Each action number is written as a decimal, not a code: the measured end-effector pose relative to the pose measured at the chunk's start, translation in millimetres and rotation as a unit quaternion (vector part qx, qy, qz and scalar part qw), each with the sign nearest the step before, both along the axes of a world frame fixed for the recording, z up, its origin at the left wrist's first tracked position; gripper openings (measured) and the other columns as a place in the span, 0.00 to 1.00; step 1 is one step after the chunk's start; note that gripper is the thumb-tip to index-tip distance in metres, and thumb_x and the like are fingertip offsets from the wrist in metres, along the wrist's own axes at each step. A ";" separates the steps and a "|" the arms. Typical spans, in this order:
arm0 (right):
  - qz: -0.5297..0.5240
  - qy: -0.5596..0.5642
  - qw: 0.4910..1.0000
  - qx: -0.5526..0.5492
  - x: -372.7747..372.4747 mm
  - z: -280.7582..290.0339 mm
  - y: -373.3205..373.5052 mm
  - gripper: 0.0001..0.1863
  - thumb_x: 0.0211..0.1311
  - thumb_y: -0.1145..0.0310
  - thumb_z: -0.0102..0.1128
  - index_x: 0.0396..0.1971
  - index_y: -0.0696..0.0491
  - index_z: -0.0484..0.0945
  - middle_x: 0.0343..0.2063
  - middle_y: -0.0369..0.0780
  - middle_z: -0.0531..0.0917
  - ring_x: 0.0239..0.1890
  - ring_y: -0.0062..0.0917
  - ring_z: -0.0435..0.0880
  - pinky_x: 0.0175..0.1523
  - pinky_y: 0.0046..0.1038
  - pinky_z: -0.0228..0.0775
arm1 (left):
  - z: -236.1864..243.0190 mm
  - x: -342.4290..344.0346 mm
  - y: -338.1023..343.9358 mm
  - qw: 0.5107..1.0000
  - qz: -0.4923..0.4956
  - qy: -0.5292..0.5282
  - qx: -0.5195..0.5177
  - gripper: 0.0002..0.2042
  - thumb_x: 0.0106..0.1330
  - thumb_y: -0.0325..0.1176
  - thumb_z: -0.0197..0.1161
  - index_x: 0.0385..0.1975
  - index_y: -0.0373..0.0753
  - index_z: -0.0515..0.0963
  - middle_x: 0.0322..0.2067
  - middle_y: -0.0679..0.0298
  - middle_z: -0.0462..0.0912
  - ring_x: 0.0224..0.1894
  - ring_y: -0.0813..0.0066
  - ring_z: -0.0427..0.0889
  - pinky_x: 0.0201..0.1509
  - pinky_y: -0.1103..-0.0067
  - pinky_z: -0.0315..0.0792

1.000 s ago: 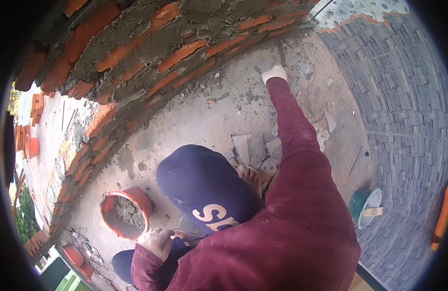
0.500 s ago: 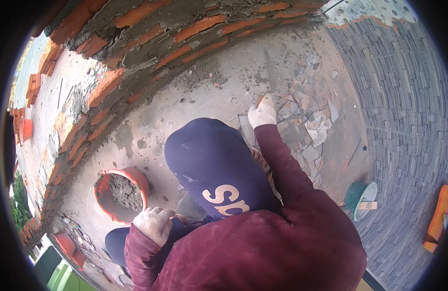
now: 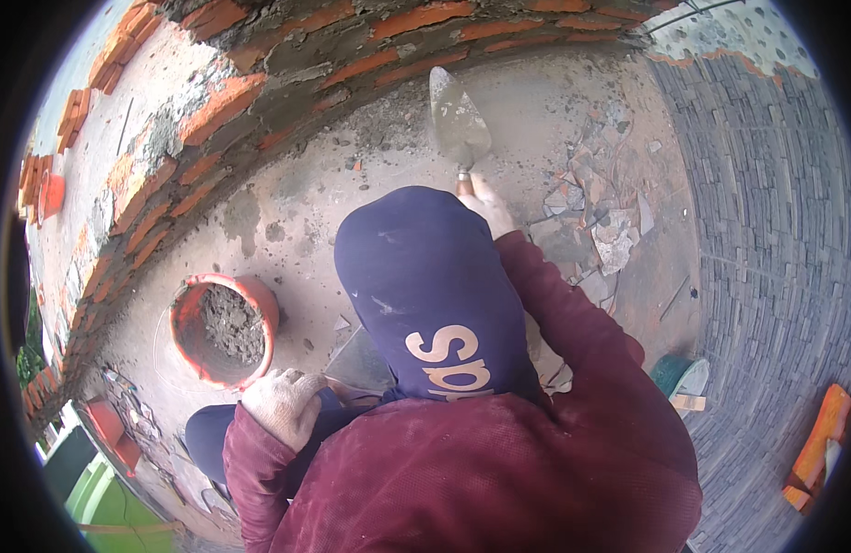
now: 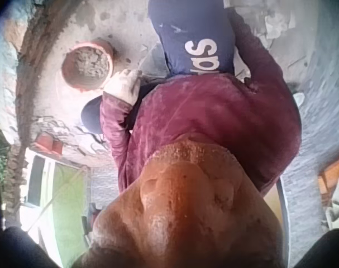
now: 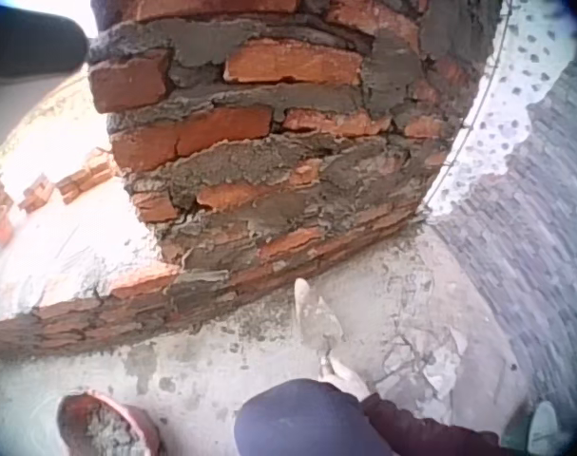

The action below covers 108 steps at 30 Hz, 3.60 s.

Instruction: The person scoops mortar from a bucket with a trowel and applies it to the joints of a brick wall. The person moves around the wall, repeatedly scooping mortar and smoothing it into the gaps between bricks.

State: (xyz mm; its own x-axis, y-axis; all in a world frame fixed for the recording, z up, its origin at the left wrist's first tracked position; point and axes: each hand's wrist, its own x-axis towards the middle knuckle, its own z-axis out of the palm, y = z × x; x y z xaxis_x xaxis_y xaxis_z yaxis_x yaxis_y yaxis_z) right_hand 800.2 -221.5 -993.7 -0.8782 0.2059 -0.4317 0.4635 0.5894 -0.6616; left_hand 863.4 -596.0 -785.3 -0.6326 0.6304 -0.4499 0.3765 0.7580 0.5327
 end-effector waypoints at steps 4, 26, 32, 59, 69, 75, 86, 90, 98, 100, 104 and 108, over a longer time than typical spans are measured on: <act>0.383 0.069 0.921 -0.027 -6.0 22.7 71.2 0.15 0.69 0.64 0.54 0.45 0.59 0.79 0.45 0.48 0.82 0.46 0.43 0.82 0.51 0.36 0.74 | 1.2 -2.2 9.6 1.000 -0.009 -0.007 -0.021 0.10 0.57 0.27 0.61 0.39 0.40 0.81 0.30 0.55 0.81 0.36 0.52 0.82 0.40 0.63 0.75; 0.496 -0.031 0.840 0.217 -204.6 -12.1 106.6 0.27 0.70 0.47 0.47 0.50 0.55 0.81 0.46 0.52 0.84 0.50 0.49 0.82 0.57 0.44 0.72 | 5.2 -1.2 46.4 0.995 0.069 -0.052 -0.047 0.08 0.58 0.28 0.60 0.37 0.39 0.79 0.31 0.54 0.81 0.36 0.50 0.82 0.39 0.61 0.75; 0.536 0.005 0.771 0.342 -232.8 -3.0 104.3 0.26 0.71 0.47 0.45 0.51 0.53 0.80 0.39 0.51 0.86 0.43 0.47 0.85 0.48 0.48 0.76 | 5.2 -3.3 52.6 0.995 0.056 -0.057 -0.064 0.08 0.59 0.28 0.60 0.38 0.40 0.79 0.31 0.55 0.82 0.37 0.51 0.82 0.40 0.62 0.76; 0.456 -0.435 0.748 -0.207 -117.4 130.0 -241.1 0.22 0.73 0.45 0.51 0.30 0.50 0.75 0.15 0.29 0.74 0.10 0.13 0.70 0.12 0.23 0.60 | 6.4 34.4 -13.8 0.998 0.009 0.030 -0.047 0.09 0.57 0.31 0.61 0.37 0.40 0.80 0.32 0.57 0.81 0.37 0.58 0.83 0.39 0.66 0.76; 0.229 -0.462 0.791 -0.330 -131.3 87.3 -134.3 0.17 0.74 0.53 0.53 0.39 0.54 0.75 0.16 0.30 0.72 0.13 0.13 0.70 0.12 0.19 0.63 | 13.4 28.1 -23.7 0.999 0.006 0.046 -0.010 0.08 0.58 0.33 0.61 0.35 0.41 0.78 0.29 0.58 0.80 0.34 0.56 0.81 0.37 0.64 0.74; 0.123 -0.353 0.831 -0.411 -115.4 -7.1 -120.8 0.16 0.73 0.52 0.55 0.35 0.50 0.74 0.17 0.29 0.73 0.12 0.13 0.67 0.13 0.19 0.59 | 7.4 12.0 -13.2 0.999 -0.006 0.024 -0.038 0.07 0.58 0.33 0.60 0.35 0.40 0.79 0.31 0.56 0.81 0.37 0.56 0.83 0.39 0.64 0.76; 0.469 -0.210 0.855 0.068 -130.3 32.1 35.3 0.25 0.71 0.45 0.50 0.42 0.55 0.78 0.22 0.41 0.79 0.22 0.30 0.81 0.23 0.32 0.72 | -0.4 -1.4 11.8 0.997 -0.016 0.014 -0.071 0.07 0.56 0.33 0.62 0.33 0.41 0.79 0.30 0.57 0.81 0.36 0.56 0.82 0.37 0.64 0.75; 0.613 -0.098 0.736 0.271 -155.8 38.3 49.1 0.24 0.70 0.49 0.47 0.46 0.54 0.80 0.36 0.54 0.85 0.39 0.52 0.84 0.48 0.50 0.74 | 4.5 -5.5 19.0 0.996 0.007 0.003 -0.085 0.07 0.54 0.32 0.62 0.32 0.40 0.79 0.29 0.57 0.80 0.35 0.55 0.82 0.37 0.64 0.76; 0.590 0.041 0.740 0.319 -246.0 16.0 11.8 0.23 0.70 0.50 0.47 0.44 0.56 0.80 0.35 0.51 0.86 0.40 0.48 0.85 0.46 0.48 0.76 | 3.8 -7.8 14.9 0.997 0.035 -0.016 -0.060 0.07 0.53 0.31 0.62 0.31 0.40 0.78 0.28 0.56 0.81 0.34 0.54 0.83 0.36 0.65 0.77; 0.583 0.080 0.727 0.354 -233.8 12.2 3.6 0.20 0.72 0.52 0.46 0.41 0.54 0.78 0.32 0.49 0.86 0.37 0.46 0.86 0.42 0.47 0.77 | 7.4 -4.2 13.9 0.995 0.030 -0.058 -0.080 0.08 0.52 0.33 0.63 0.32 0.42 0.80 0.30 0.59 0.82 0.35 0.58 0.83 0.37 0.65 0.77; 0.519 0.129 0.742 0.405 -204.3 7.8 1.8 0.15 0.72 0.53 0.49 0.39 0.49 0.74 0.29 0.45 0.84 0.33 0.42 0.86 0.36 0.45 0.78 | 15.1 9.7 7.6 0.989 -0.001 -0.125 -0.082 0.10 0.56 0.36 0.62 0.37 0.44 0.82 0.33 0.63 0.83 0.36 0.63 0.84 0.36 0.68 0.76; 0.558 0.211 0.714 0.367 -191.0 46.4 -34.8 0.12 0.70 0.55 0.56 0.35 0.48 0.74 0.25 0.44 0.81 0.25 0.41 0.83 0.28 0.42 0.75 | 43.9 56.1 10.3 0.986 0.033 -0.147 -0.067 0.08 0.57 0.35 0.60 0.33 0.44 0.83 0.35 0.65 0.82 0.39 0.65 0.83 0.36 0.68 0.76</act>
